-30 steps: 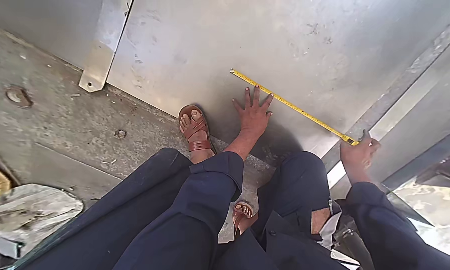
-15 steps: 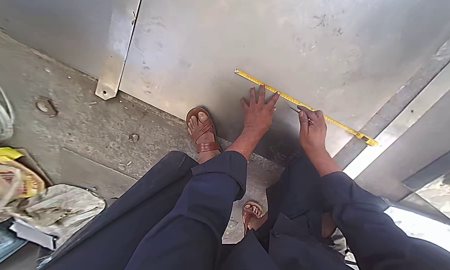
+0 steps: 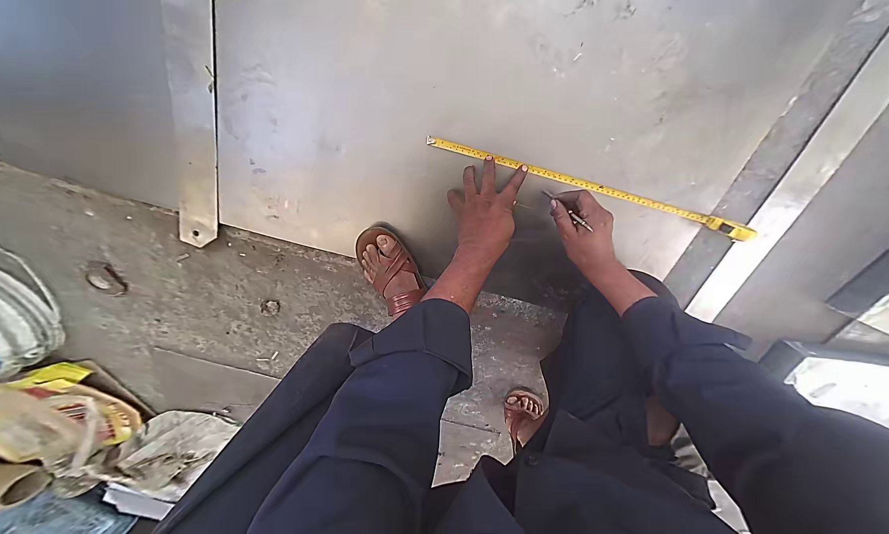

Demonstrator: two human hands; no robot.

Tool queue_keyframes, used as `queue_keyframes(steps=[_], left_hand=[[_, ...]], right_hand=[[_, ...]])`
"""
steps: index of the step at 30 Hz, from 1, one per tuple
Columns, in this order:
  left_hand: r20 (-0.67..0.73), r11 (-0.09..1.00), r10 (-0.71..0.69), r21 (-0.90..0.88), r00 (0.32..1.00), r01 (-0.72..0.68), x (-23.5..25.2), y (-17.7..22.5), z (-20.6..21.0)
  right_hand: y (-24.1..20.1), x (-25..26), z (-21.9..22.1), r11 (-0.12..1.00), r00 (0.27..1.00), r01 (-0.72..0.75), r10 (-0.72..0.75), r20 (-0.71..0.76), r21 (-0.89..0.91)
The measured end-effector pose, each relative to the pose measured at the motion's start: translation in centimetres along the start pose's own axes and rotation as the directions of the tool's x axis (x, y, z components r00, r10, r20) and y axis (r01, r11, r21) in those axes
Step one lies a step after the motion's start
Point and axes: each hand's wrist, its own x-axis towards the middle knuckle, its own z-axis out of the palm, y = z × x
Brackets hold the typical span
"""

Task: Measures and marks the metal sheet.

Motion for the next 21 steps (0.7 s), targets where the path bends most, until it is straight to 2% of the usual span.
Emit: queue_keyframes(steps=[5, 11, 14, 17, 21], left_hand=[[0.006, 1.000, 0.011, -0.016, 1.000, -0.011, 0.0, -0.2, -0.1], [0.021, 1.000, 0.003, -0.008, 1.000, -0.003, 0.0, -0.1, -0.3], [0.025, 1.000, -0.006, -0.003, 1.000, 0.006, 0.1, -0.1, -0.1], [0.021, 1.000, -0.007, 0.010, 1.000, 0.007, 0.0, 0.0, -0.3], [0.004, 1.000, 0.003, -0.004, 1.000, -0.003, 0.0, 0.0, 0.0]], right_hand=[[-1.1, 0.6, -0.2, 0.994, 0.990, -0.096, 0.090, 0.107, 0.050], [-1.9, 1.2, -0.1, 0.988, 0.975, -0.143, 0.151, 0.161, -0.059], [-2.2, 0.9, -0.4, 0.947, 0.903, -0.264, 0.309, 0.300, -0.181], [-2.5, 0.1, -0.2, 0.904, 0.845, -0.353, 0.419, 0.332, -0.241], [-2.6, -0.3, -0.1, 0.928, 0.853, -0.330, 0.371, 0.367, -0.171]])
